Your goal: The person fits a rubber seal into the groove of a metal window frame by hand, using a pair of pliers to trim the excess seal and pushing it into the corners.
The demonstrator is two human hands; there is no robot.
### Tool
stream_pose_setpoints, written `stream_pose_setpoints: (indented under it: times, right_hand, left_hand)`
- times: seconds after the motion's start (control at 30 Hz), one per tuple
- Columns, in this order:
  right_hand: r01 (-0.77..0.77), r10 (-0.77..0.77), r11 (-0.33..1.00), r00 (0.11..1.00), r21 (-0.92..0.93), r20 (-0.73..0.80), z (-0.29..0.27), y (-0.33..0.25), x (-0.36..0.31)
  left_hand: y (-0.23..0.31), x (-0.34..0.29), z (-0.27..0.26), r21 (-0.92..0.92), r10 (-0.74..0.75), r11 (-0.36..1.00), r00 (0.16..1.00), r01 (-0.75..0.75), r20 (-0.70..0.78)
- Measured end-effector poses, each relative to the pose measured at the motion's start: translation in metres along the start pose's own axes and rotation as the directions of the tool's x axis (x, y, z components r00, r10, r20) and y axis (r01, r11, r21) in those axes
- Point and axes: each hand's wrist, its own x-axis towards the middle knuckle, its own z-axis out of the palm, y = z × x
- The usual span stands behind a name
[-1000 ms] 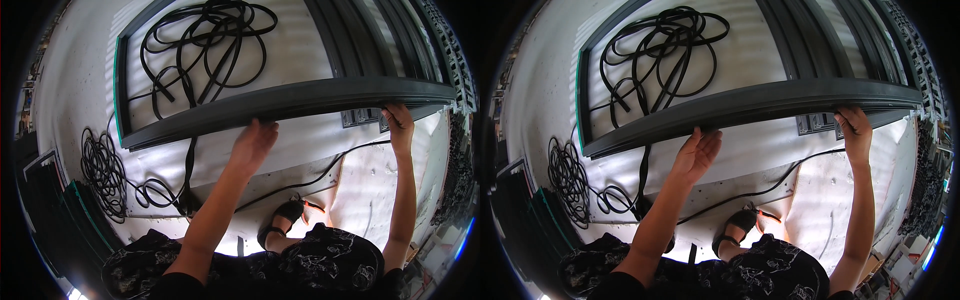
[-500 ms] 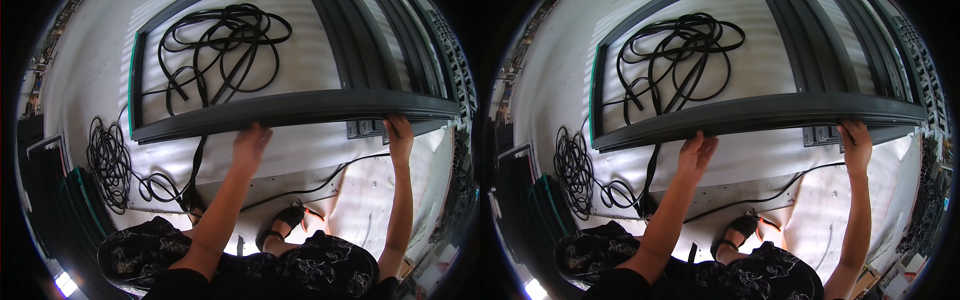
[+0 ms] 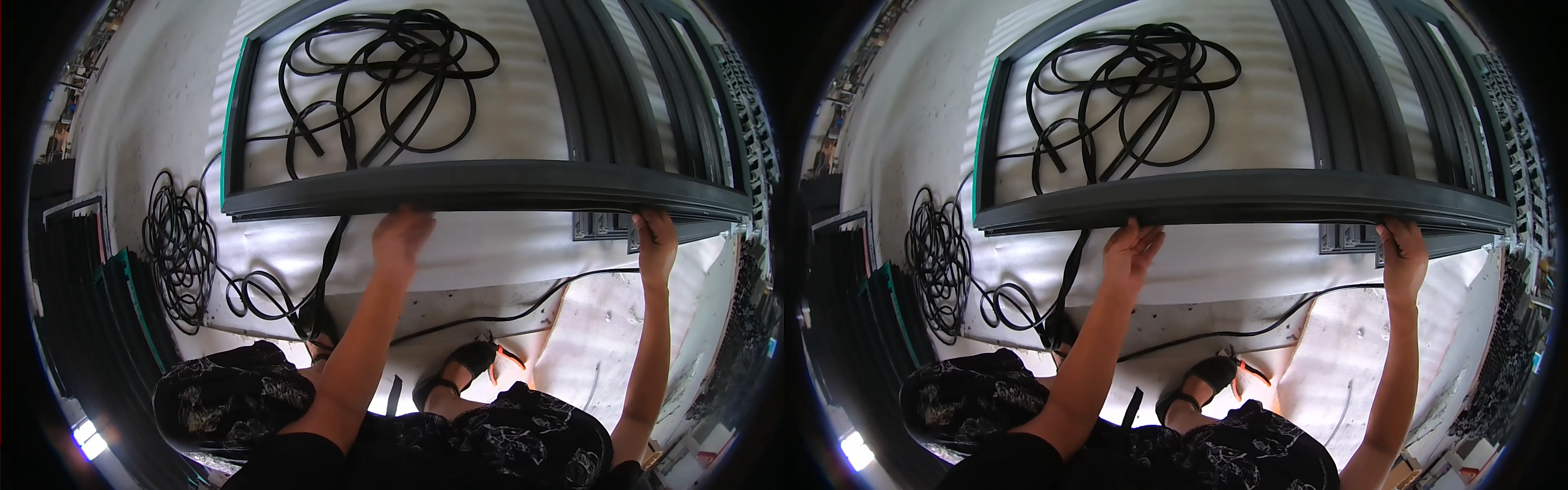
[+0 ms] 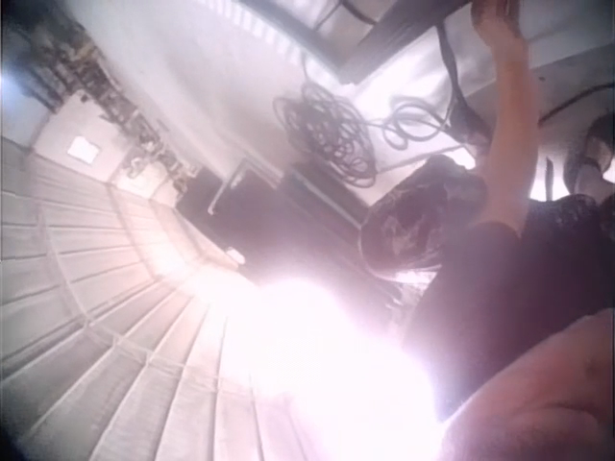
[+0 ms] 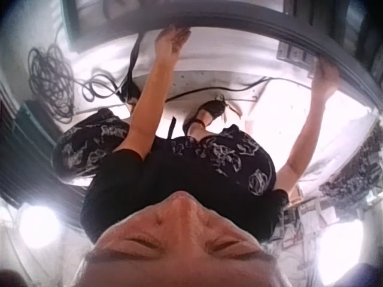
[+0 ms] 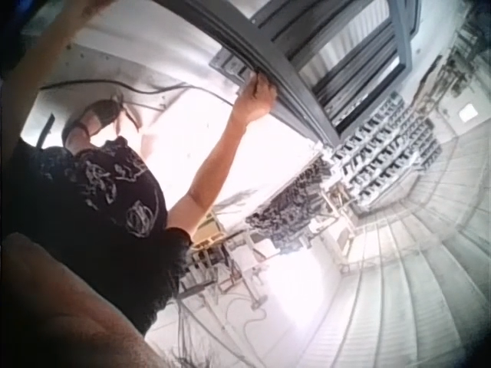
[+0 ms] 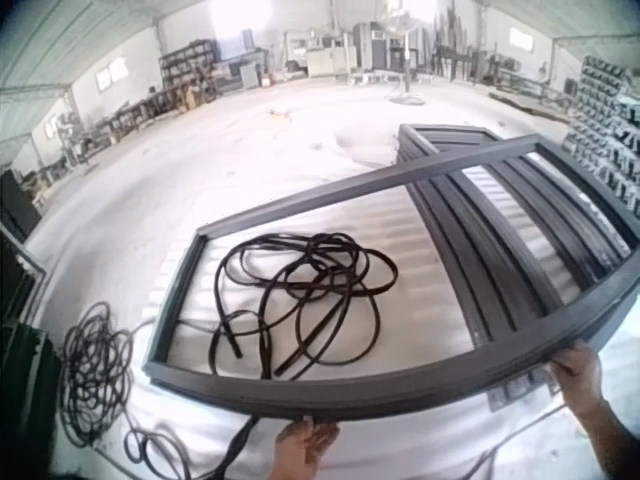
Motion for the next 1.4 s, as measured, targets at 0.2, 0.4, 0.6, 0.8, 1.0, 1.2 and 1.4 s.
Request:
stream_pose_setpoints:
  times: [0.2,0.4,0.6,0.8,1.0,1.2,1.4]
  right_hand:
    - [0.055,-0.058,0.997,0.997,-0.050,-0.053,-0.003,0.003,-0.001]
    - [0.009,-0.010,1.000,1.000,-0.011,-0.021,-0.007,-0.004,0.003]
    - [-0.149,0.146,0.979,0.989,0.142,0.031,-0.012,-0.008,0.004]
    - [-0.075,0.076,0.996,0.997,0.043,-0.027,-0.005,-0.005,0.006]
    - [-0.068,0.068,0.998,0.997,0.004,-0.039,-0.003,-0.003,0.006]
    - [-0.042,0.042,0.999,0.998,-0.007,-0.044,-0.002,-0.005,0.007]
    - [0.013,-0.016,0.998,0.998,-0.060,-0.058,-0.004,0.002,0.007]
  left_hand:
    - [0.018,0.022,-0.061,-0.276,0.014,0.958,0.973,-0.079,-0.231]
    - [-0.005,0.007,-0.039,-0.292,0.050,0.955,0.999,-0.052,-0.016]
    - [-0.040,-0.022,0.086,0.082,-0.194,0.980,0.954,0.180,0.229]
    - [-0.054,-0.005,0.095,-0.027,-0.219,0.972,0.946,0.233,0.239]
    - [-0.057,-0.009,0.099,-0.111,-0.239,0.957,0.948,0.266,0.210]
    - [-0.070,-0.003,0.123,-0.050,-0.249,0.959,0.916,0.278,0.315]
    - [-0.076,-0.012,0.144,-0.065,-0.304,0.939,0.901,0.338,0.308]
